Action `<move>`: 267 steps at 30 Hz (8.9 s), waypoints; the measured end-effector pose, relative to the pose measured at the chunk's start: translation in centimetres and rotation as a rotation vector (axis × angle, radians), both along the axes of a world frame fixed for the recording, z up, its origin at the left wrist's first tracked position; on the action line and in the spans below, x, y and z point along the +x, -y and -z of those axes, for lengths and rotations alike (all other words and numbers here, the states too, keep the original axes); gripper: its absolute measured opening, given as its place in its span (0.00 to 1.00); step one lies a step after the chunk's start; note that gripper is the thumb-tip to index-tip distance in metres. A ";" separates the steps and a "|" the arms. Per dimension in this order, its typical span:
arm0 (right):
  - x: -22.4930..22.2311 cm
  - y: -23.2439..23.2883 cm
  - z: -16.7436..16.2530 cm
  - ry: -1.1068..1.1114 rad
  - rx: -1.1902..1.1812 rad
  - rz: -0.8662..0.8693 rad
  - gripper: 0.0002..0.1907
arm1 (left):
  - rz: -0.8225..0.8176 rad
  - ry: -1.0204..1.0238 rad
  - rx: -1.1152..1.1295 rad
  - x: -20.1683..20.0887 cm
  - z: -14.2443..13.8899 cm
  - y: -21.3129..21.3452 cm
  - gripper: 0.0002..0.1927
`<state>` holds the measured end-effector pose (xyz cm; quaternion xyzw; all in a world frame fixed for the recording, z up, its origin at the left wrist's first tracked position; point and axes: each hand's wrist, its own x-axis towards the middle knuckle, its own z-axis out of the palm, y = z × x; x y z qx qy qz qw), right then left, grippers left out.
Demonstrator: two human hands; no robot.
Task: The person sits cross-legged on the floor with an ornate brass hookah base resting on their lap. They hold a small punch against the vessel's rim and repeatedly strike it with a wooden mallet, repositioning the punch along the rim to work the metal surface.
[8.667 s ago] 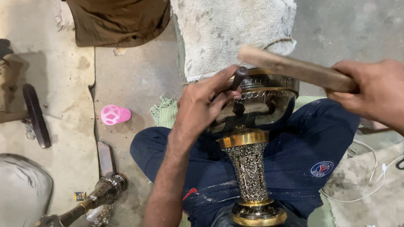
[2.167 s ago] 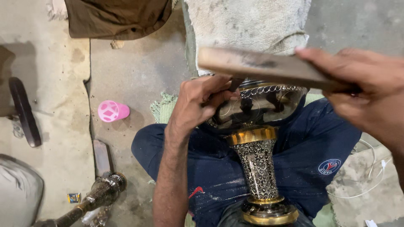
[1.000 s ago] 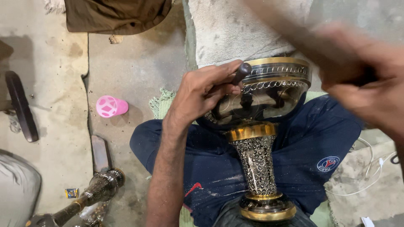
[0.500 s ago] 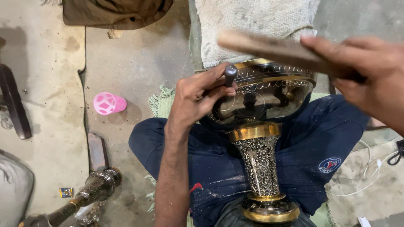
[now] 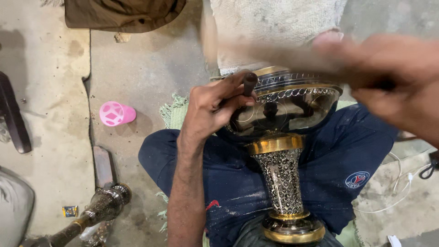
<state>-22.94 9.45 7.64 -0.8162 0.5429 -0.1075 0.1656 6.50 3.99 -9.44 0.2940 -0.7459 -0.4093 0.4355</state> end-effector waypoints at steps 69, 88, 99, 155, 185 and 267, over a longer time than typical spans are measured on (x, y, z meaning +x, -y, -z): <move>-7.2 -3.1 5.6 0.367 0.173 0.375 0.36 | -0.005 -0.311 0.248 1.7 -2.4 1.3 0.23; -13.4 -6.4 10.2 0.228 0.368 0.522 0.13 | 0.086 0.209 -0.033 -6.0 -3.5 0.5 0.25; -10.9 -2.9 8.7 0.411 0.258 0.385 0.06 | 0.088 0.115 -0.035 -6.0 -4.0 0.4 0.27; -8.5 -2.8 5.7 -0.042 -0.128 0.262 0.12 | 0.148 0.270 -0.106 -6.1 -5.6 1.5 0.25; -9.5 -4.3 7.1 0.565 0.181 0.288 0.06 | 0.055 0.287 -0.149 -7.3 -6.0 0.9 0.27; -8.9 -3.2 5.6 0.441 0.016 0.334 0.15 | 0.192 0.336 -0.203 -8.1 -6.4 1.9 0.24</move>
